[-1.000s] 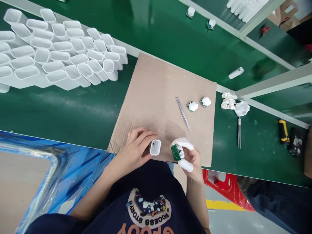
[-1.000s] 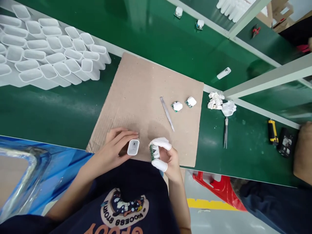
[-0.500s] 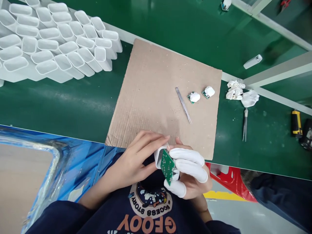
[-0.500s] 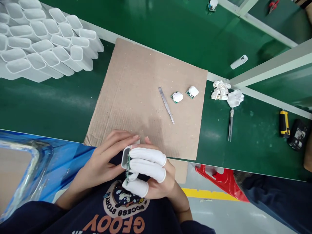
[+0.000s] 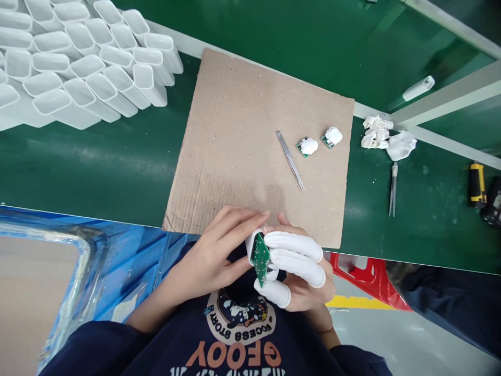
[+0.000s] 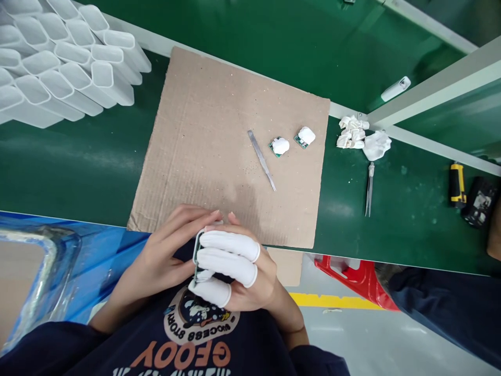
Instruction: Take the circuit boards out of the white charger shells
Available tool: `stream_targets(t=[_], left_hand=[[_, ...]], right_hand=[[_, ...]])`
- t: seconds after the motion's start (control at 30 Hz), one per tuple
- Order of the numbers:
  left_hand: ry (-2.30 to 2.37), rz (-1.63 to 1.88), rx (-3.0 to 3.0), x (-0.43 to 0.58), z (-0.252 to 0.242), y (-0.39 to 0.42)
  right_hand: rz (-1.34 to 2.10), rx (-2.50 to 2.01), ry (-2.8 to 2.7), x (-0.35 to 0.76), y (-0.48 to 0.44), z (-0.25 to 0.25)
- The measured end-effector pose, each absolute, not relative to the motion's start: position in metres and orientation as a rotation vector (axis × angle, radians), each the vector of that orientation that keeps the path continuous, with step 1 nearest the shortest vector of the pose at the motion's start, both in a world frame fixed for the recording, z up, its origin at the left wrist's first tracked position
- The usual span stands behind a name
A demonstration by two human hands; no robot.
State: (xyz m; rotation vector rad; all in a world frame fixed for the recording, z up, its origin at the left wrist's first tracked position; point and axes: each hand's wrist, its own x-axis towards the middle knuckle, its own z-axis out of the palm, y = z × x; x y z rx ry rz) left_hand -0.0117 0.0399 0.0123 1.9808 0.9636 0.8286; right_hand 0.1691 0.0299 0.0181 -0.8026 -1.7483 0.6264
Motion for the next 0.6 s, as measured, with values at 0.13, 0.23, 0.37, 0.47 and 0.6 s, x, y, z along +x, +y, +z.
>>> stream_targets(t=[0.13,0.23,0.37,0.47,0.6], left_hand=[[0.982,0.824,1.971,-0.011,0.010,0.041],[0.987,0.835,1.961,-0.011,0.009,0.042],[0.987,0.850,1.951,-0.010,0.010,0.042],[0.998,0.846,1.928,-0.010,0.009,0.043],[0.982,0.846,1.870,-0.009,0.003,0.042]], right_hand=[[0.623,-0.811,-1.753,0.170,0.031,0.016],[0.609,-0.817,-1.753,0.169,0.030,0.014],[0.594,-0.872,-1.794,0.168,0.029,0.013],[0.571,-0.941,-1.834,0.169,0.029,0.014],[0.542,-0.976,-1.893,0.179,0.029,0.016]])
